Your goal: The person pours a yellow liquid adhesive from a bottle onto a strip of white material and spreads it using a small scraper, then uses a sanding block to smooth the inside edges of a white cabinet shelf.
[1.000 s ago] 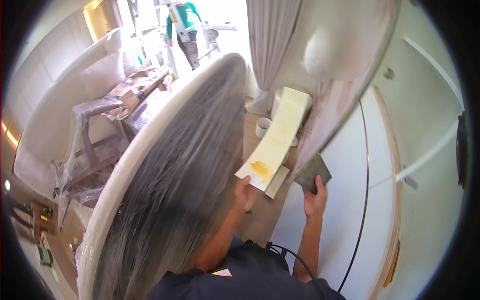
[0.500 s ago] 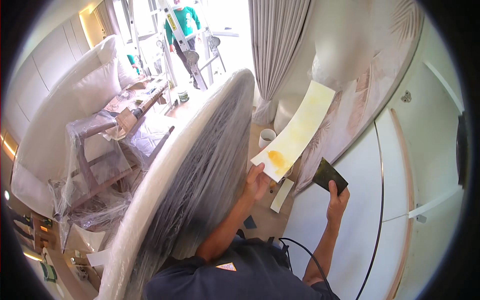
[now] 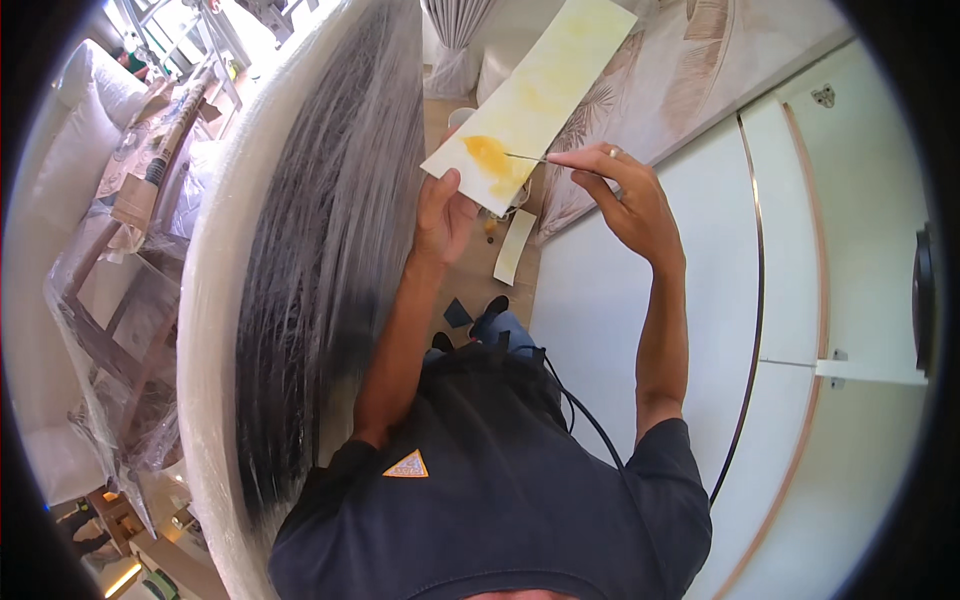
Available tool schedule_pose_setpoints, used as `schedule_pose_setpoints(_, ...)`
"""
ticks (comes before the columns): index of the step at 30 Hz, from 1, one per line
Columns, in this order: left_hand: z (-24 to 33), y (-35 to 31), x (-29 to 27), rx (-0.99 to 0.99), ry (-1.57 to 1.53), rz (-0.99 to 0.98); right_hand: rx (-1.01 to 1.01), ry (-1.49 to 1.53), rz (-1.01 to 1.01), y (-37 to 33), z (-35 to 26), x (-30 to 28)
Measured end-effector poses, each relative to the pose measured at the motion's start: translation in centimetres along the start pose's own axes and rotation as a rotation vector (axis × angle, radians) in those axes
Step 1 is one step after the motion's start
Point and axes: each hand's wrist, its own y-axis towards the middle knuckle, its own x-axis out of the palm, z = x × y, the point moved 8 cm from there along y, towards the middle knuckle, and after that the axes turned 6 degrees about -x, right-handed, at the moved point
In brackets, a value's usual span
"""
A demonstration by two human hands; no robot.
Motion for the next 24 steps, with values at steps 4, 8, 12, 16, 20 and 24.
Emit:
schedule_pose_setpoints(4, -1.1, 2.4, -0.4, -0.014, -0.041, 0.012, 0.002, -0.092, -0.073, 2.1, 3.7, 0.5)
schedule_pose_setpoints(8, -2.6, 5.1, -0.7, -0.02, -0.03, 0.015, -0.081, -0.169, -0.056, 3.7, 6.6, 0.5)
schedule_pose_setpoints(12, -4.6, 8.0, -1.0, -0.027, -0.002, 0.016, -0.066, -0.187, -0.124, 4.3, 9.9, 0.5)
schedule_pose_setpoints(16, -6.8, 10.3, -1.6, 0.004, -0.03, 0.069, -0.078, -0.189, -0.16, 4.3, 12.6, -0.1)
schedule_pose_setpoints(20, -8.4, 12.2, -2.4, 0.038, -0.015, 0.086, -0.086, -0.159, -0.177, 4.3, 15.0, -0.9)
schedule_pose_setpoints(24, -9.4, 13.6, -3.1, 0.017, -0.044, 0.106, -0.075, -0.136, -0.194, 4.5, 16.4, -1.6)
